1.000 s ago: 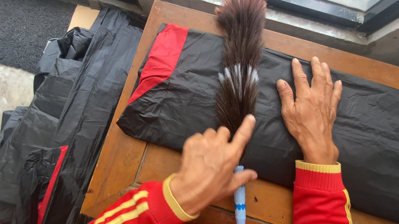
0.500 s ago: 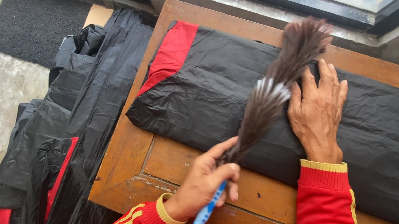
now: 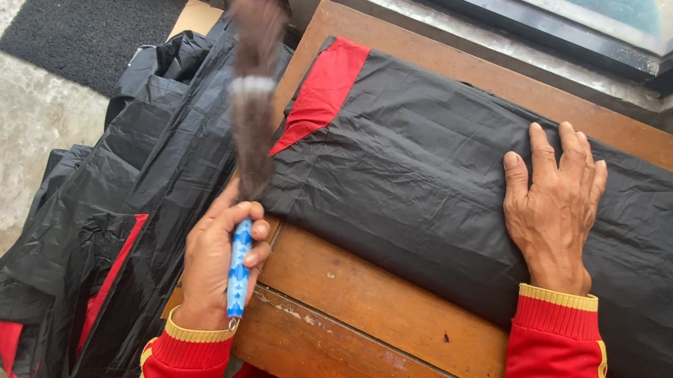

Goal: The person uses a feather duster to clean the surface of a black cargo bag placed on a wooden table. They repeatedly brush the bag, smooth it with their hands, and flip it over to clean different sides.

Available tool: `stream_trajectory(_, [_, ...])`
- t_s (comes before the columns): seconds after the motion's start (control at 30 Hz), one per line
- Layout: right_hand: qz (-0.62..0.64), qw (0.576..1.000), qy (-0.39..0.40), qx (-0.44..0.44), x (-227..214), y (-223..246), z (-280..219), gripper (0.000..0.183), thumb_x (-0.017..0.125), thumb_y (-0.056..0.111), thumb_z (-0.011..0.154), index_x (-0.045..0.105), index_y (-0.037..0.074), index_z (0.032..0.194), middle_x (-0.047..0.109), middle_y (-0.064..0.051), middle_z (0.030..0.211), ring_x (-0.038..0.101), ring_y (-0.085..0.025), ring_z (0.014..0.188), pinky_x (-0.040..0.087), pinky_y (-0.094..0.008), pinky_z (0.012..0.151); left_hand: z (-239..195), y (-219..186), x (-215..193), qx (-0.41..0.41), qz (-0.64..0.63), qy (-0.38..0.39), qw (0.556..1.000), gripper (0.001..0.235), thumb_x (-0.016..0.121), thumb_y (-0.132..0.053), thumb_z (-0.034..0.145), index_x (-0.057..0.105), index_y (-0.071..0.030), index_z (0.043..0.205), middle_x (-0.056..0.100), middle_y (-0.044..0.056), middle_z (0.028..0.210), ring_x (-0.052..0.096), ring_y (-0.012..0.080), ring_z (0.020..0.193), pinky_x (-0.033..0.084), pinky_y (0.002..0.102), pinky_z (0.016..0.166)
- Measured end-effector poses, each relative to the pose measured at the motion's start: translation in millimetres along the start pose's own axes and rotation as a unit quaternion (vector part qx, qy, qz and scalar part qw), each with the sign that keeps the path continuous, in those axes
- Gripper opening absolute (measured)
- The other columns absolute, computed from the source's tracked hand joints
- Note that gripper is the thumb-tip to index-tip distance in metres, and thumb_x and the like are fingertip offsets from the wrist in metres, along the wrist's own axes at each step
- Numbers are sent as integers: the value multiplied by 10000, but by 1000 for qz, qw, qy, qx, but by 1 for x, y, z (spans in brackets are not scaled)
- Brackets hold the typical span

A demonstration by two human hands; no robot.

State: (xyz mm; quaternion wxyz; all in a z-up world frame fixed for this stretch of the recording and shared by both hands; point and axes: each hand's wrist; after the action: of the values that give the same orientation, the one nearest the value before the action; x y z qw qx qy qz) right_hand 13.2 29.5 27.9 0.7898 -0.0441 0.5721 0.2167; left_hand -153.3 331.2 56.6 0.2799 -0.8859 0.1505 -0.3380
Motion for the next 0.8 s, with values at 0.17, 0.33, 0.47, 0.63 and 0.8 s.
stream_trajectory(0.17, [-4,1000,-6,6,0,0,-1,431,528,304,1012,602,19,1327,471,-256,1395,412,-427,1293,280,-635,1004,-34,8,10,68,39,-2,997,552,473,-51,836,494,-72,1388,502,37,668,441,48,417,261,141,237])
stream_trajectory(0.33, [-10,1000,-13,-4,6,-4,-2,425,531,303,1017,594,30,1337,469,-249,1390,420,-434,1278,287,-638,991,-75,50,24,-51,187,265,945,510,557,-74,885,474,-108,1388,569,116,619,584,161,434,393,213,282])
stream_trajectory(0.47, [-9,995,-50,-89,7,-17,-2,478,405,365,1090,574,-1,1348,535,-226,1215,486,-399,1133,343,-534,959,-77,96,30,-161,157,351,909,546,525,-54,926,412,-86,1460,567,101,743,605,145,507,419,181,317])
stream_trajectory(0.63, [-49,999,5,-21,16,-19,-9,299,538,78,841,613,-98,1071,441,-278,1442,390,-413,1346,259,-586,1069,-60,106,25,-199,99,181,958,556,549,-47,863,460,-48,1412,562,126,682,591,153,434,360,203,234])
stream_trajectory(0.8, [-6,1000,-12,-7,1,0,-1,429,555,285,1008,594,11,1336,464,-256,1386,417,-438,1273,280,-629,994,-35,67,18,-163,36,81,983,511,552,-24,834,496,-44,1342,524,114,685,488,121,449,273,182,238])
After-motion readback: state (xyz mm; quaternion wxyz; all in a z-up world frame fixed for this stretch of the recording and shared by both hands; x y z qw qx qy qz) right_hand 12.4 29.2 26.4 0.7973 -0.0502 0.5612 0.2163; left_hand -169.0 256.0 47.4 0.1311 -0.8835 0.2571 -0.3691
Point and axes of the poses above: each hand's wrist, its own z-axis towards the middle knuckle, its own x-axis out of the palm, y = z × x
